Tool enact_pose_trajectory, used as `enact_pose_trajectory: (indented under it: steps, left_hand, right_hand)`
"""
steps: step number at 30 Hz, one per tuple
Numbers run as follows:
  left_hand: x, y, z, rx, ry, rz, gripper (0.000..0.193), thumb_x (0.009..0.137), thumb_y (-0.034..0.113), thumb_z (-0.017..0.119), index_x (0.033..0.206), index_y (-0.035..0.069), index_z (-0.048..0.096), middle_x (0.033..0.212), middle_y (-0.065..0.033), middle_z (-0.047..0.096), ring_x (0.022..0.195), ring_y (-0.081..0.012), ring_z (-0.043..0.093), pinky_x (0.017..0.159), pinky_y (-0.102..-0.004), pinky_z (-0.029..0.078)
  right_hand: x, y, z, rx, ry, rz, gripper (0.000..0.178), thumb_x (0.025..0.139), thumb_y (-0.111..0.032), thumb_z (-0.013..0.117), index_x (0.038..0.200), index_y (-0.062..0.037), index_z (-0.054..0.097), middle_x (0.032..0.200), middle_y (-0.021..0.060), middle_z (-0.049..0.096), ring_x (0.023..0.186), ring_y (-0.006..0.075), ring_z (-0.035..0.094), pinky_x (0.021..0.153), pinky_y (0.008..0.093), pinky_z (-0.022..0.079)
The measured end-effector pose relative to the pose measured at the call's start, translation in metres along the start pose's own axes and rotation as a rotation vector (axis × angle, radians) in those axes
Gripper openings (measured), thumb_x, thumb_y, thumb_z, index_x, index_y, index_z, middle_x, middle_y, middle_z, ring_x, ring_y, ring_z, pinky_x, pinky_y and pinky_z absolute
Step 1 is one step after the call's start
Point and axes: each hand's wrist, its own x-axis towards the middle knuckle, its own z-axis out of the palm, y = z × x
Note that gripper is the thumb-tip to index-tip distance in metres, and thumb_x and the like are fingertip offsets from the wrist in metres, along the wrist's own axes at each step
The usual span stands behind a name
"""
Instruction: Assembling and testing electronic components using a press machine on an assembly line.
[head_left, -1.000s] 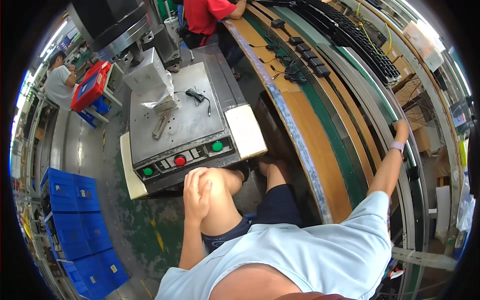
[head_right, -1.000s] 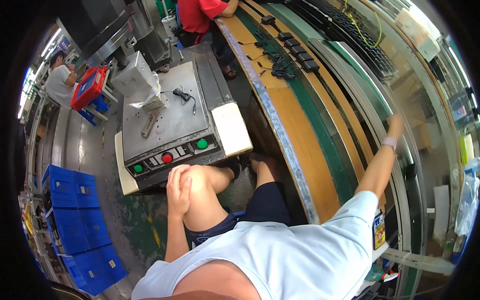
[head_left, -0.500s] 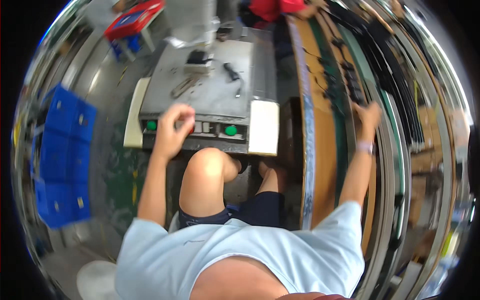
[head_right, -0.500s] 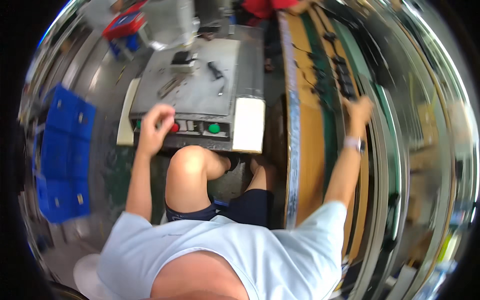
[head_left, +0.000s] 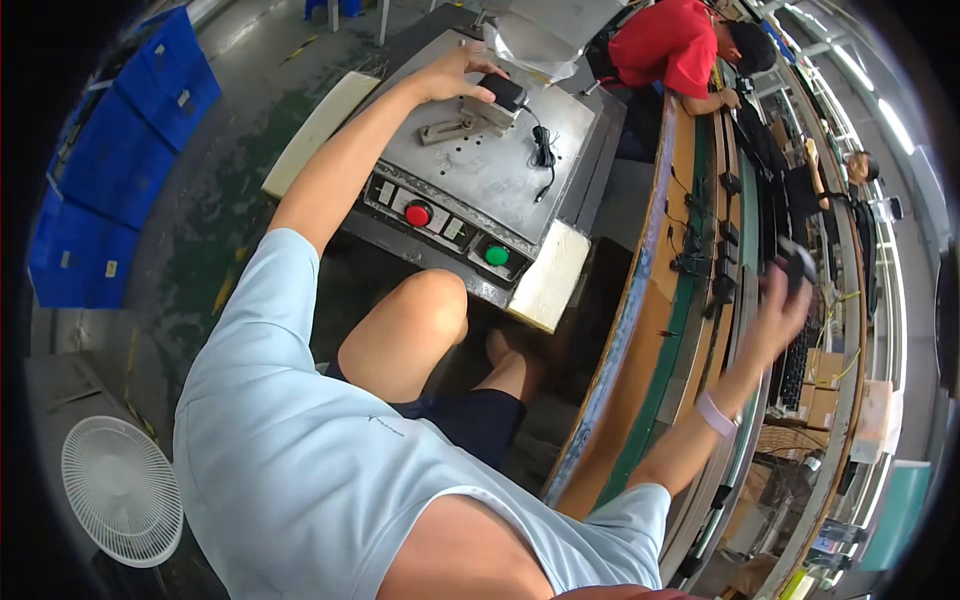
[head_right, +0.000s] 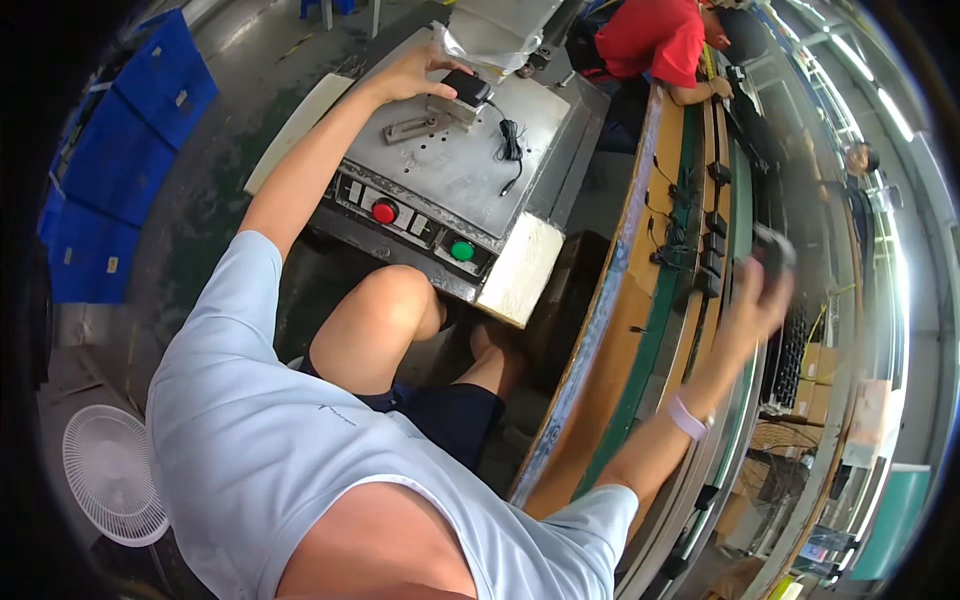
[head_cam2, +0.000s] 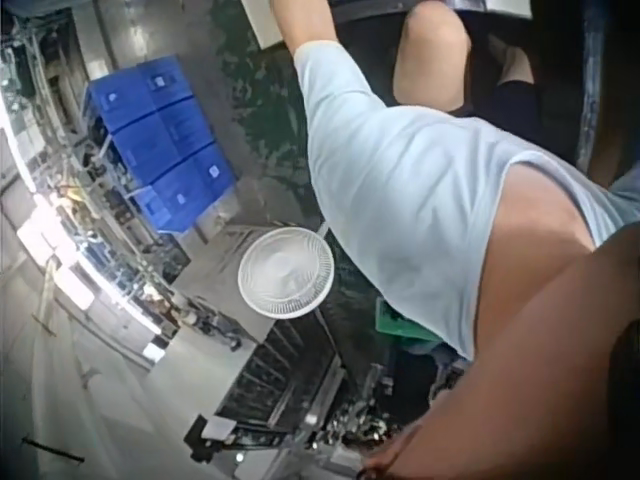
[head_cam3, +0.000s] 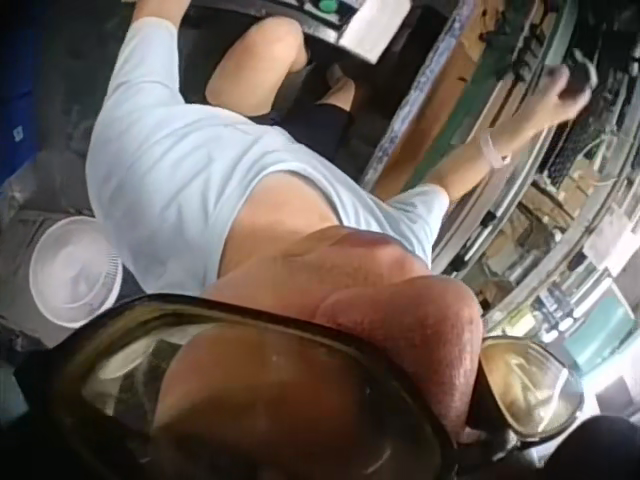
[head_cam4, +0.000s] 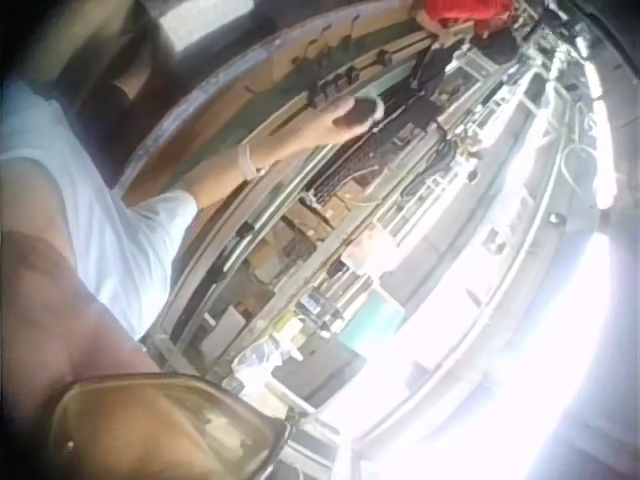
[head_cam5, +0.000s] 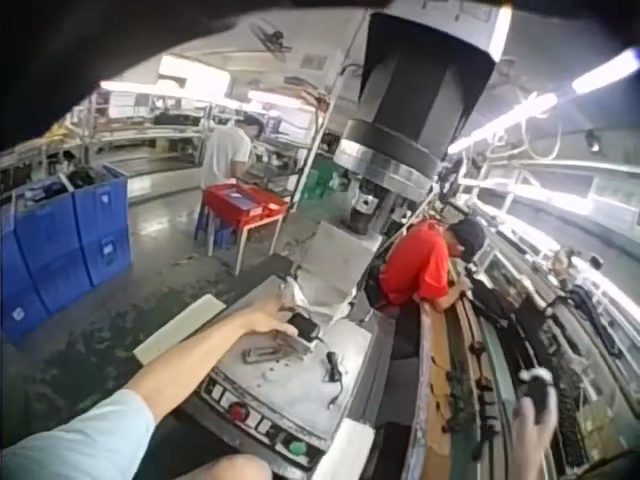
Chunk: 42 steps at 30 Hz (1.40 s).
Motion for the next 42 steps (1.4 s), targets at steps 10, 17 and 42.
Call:
enact_pose_trajectory:
  steps: [10, 17, 42]
  left_hand:
    - [-0.101, 0.035, -0.021, -0.977, 0.192, 0.052, 0.061, 0.085, 0.01, 0.069, 0.139, 0.004, 0.043, 0.128, -0.0178, 0.059, 0.113, -0.0247, 0.058, 0.096, -0.0322, 0.046]
    - [-0.253, 0.114, 0.001, -1.286, 0.532, -0.095, 0.056, 0.088, 0.024, 0.071, 0.138, 0.013, 0.046, 0.126, -0.0184, 0.054, 0.106, -0.0261, 0.057, 0.094, -0.0389, 0.048]
    - [-0.148, 0.215, 0.09, -0.355, 0.3, 0.054, 0.054, 0.096, 0.028, 0.051, 0.143, 0.003, 0.038, 0.137, -0.0168, 0.047, 0.126, -0.0263, 0.043, 0.107, -0.0377, 0.031]
  right_hand:
    - [-0.027, 0.0, 0.291, 0.559, -0.551, 0.02, 0.051, 0.087, -0.014, 0.071, 0.131, 0.0035, 0.051, 0.118, 0.0177, 0.062, 0.102, 0.025, 0.061, 0.088, 0.0308, 0.049]
    - [-0.036, -0.05, 0.366, 0.007, -0.655, -0.599, 0.067, 0.084, -0.023, 0.072, 0.143, -0.0095, 0.043, 0.128, 0.0191, 0.054, 0.108, 0.0337, 0.057, 0.092, 0.0387, 0.047]
    - [-0.105, -0.126, 0.148, 0.993, -0.792, 0.484, 0.017, 0.095, -0.022, 0.059, 0.093, -0.0055, 0.055, 0.074, 0.0019, 0.056, 0.056, 0.0081, 0.05, 0.05, 0.0208, 0.038]
